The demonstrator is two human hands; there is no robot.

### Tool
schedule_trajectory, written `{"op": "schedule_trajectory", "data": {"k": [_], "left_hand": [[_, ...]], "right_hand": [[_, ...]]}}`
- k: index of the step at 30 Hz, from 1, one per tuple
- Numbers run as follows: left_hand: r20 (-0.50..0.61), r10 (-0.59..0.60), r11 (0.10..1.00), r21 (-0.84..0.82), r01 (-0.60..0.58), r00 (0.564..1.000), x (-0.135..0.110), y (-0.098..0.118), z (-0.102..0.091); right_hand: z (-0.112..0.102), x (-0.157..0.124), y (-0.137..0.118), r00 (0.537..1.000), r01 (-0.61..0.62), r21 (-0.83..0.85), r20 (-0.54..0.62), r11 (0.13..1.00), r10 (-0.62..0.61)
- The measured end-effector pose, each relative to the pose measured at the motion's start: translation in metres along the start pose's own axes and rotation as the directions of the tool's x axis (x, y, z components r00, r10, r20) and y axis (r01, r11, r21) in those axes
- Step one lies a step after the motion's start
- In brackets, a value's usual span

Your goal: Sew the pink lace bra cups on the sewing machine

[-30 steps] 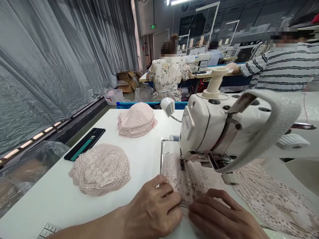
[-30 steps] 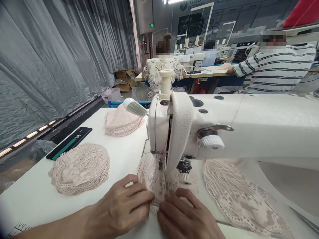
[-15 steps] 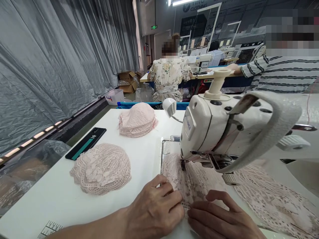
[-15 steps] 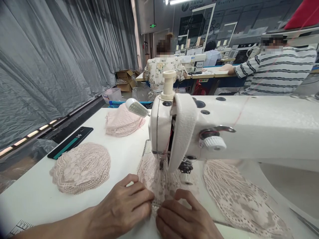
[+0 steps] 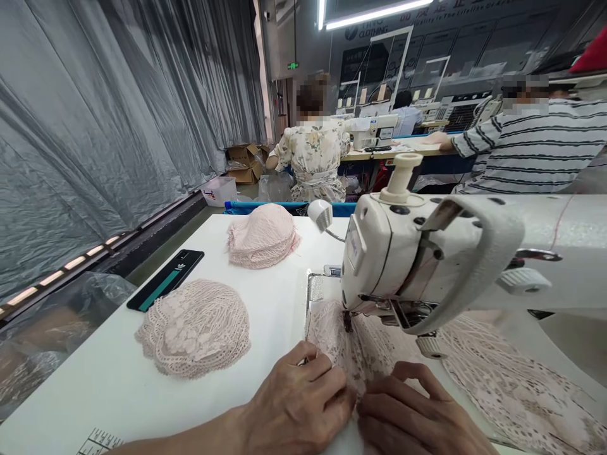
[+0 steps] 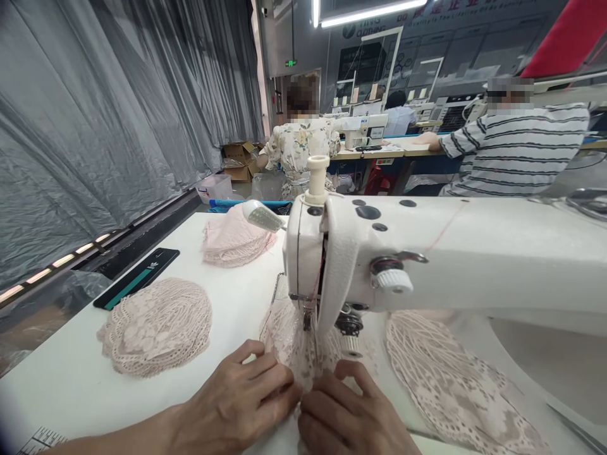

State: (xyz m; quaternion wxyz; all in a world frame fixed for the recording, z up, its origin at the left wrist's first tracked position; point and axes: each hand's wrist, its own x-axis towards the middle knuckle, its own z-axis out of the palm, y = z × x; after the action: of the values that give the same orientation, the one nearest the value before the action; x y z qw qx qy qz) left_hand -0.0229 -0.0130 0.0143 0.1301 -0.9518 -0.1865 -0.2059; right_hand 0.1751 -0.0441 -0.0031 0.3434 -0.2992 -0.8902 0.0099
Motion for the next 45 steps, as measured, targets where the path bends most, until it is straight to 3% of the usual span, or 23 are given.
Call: {"op": "schedule_trajectory", "data": {"k": [3, 8, 13, 17, 28, 33, 41, 43, 45], "left_hand": [[-0.02, 0.003, 1.0, 0.001, -0.003, 1.0, 0.002, -0.001, -0.001], [-0.021, -0.035, 0.999, -0.016, 0.035, 0.999, 0.006, -0.002, 0.002], [0.081, -0.104, 0.994, -0.015, 0.105, 0.991, 0.013, -0.01, 0.009], [0.135, -0.132, 0.99, -0.027, 0.137, 0.982, 0.018, -0.016, 0.01], [0.177, -0.18, 0.981, -0.042, 0.191, 0.967, 0.023, -0.016, 0.012], [0.128, -0.155, 0.987, -0.02, 0.158, 0.98, 0.022, -0.016, 0.013], [0.087, -0.13, 0.991, 0.013, 0.13, 0.988, 0.019, -0.014, 0.012], [0.08, -0.14, 0.99, 0.038, 0.137, 0.987, 0.015, -0.014, 0.012], [0.083, -0.146, 0.988, 0.066, 0.141, 0.986, 0.012, -0.013, 0.011]], "right_hand": [[-0.004, 0.003, 0.006, 0.999, -0.016, -0.08, 0.043, 0.997, 0.019], [-0.009, 0.005, 0.017, 1.0, 0.027, -0.349, 0.004, 0.937, -0.027], [-0.004, 0.006, 0.031, 0.997, 0.067, -0.517, 0.012, 0.854, -0.07], [-0.001, 0.007, 0.04, 0.994, 0.111, -0.601, 0.082, 0.792, -0.076], [-0.003, 0.006, 0.047, 1.0, 0.005, -0.54, 0.023, 0.842, 0.009], [-0.001, 0.004, 0.041, 0.998, 0.063, -0.582, 0.036, 0.811, -0.051], [0.019, 0.001, 0.023, 0.962, -0.098, -0.354, -0.273, 0.93, -0.003], [0.014, 0.002, 0.021, 0.976, -0.088, -0.328, -0.218, 0.941, 0.015], [0.005, 0.004, 0.02, 0.995, -0.064, -0.323, -0.09, 0.944, 0.037]]}}
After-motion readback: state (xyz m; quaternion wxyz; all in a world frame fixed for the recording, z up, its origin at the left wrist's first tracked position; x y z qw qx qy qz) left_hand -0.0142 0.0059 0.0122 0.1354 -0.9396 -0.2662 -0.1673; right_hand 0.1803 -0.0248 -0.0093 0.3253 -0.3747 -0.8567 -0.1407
